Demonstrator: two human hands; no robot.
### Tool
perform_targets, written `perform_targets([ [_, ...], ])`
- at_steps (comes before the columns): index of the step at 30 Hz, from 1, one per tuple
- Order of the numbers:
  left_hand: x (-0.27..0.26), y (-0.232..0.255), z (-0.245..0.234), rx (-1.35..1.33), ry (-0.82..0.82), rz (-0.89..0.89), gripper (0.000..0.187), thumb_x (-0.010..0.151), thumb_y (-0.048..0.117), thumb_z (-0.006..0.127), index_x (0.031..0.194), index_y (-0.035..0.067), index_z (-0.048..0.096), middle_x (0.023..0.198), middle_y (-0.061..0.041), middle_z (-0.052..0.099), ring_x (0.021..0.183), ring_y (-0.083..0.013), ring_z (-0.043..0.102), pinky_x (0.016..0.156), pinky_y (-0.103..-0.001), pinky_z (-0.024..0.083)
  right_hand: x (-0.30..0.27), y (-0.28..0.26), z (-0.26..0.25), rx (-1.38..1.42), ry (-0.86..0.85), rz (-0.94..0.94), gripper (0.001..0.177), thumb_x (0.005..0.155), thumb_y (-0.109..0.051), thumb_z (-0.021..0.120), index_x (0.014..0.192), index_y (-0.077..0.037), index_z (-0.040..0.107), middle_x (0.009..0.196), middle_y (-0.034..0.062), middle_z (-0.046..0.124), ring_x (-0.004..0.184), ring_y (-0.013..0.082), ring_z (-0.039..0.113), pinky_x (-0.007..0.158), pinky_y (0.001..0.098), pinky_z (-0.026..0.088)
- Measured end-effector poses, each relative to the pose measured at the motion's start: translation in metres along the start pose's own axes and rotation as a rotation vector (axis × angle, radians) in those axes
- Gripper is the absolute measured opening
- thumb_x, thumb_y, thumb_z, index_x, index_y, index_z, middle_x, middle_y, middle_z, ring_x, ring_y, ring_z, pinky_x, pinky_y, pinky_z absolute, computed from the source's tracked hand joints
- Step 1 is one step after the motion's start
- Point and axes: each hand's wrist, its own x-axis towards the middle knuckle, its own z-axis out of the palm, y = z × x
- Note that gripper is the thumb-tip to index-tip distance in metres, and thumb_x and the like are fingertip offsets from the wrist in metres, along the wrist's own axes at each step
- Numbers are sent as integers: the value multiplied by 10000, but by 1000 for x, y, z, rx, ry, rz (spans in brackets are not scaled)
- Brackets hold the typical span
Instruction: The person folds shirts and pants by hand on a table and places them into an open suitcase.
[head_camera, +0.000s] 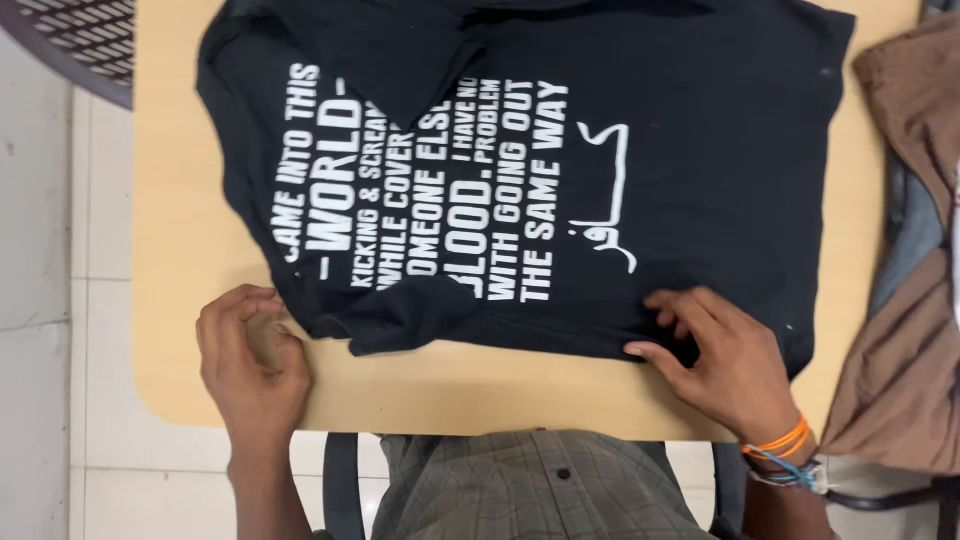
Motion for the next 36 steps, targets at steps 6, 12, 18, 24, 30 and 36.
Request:
perform_targets([
  [6, 9, 9, 1, 97, -63, 2, 487, 743, 52, 755, 1216, 47, 639, 1341, -145, 583, 1302, -355, 497, 1083, -496, 368, 33, -83, 29, 124, 18, -495, 719, 752, -314, 835, 1376, -84, 564, 1463, 184, 500, 1300, 386, 508, 1048, 488, 441],
  [12, 13, 15, 24, -67, 60, -29, 130, 1000, 55, 670, 1126, 88, 672, 1327, -111, 623, 1253, -291, 605, 1057, -421, 465, 62, -135, 70, 137, 32, -748, 630, 723, -143, 804, 1332, -116, 644, 1396, 112, 579, 1296, 313, 563, 1076, 469, 445],
  [18, 22, 10, 20, -517, 242, -334, 178, 1124, 168, 469, 1198, 28, 551, 1239, -105, 685, 909, -156, 680, 764, -291, 565, 64, -127, 84, 528, -6, -559, 141, 874, -122, 619, 924, 10, 617, 888, 128, 614, 780, 253, 584, 701, 355, 485],
  [24, 17, 10, 19, -620, 350, -265, 226, 1163, 234, 461, 1155, 9, 478, 1249, -153, 668, 808, -110, 660, 661, -239, 584, 98, -103, 103, 683, -270, 4, 583, 1090, -372, 512, 674, 27, 430, 572, 64, 335, 559, 148, 287, 511, 381, 291],
  [30, 2, -6, 24, -535, 408, -139, 231, 1186, 205, 518, 1147, -20, 484, 1328, -193, 663, 735, -113, 584, 695, -249, 520, 98, -111, 79, 676, -219, -249, 345, 977, -325, 646, 1171, -40, 651, 697, -33, 582, 592, 66, 499, 537, 269, 433],
  [36, 11, -19, 9, -414, 434, -215, 187, 1204, 174, 482, 1178, -9, 513, 1110, -132, 667, 917, -147, 626, 752, -264, 552, 89, -130, 61, 696, -173, -184, 374, 939, -143, 730, 1302, -91, 659, 774, 71, 619, 670, 156, 560, 593, 286, 469],
])
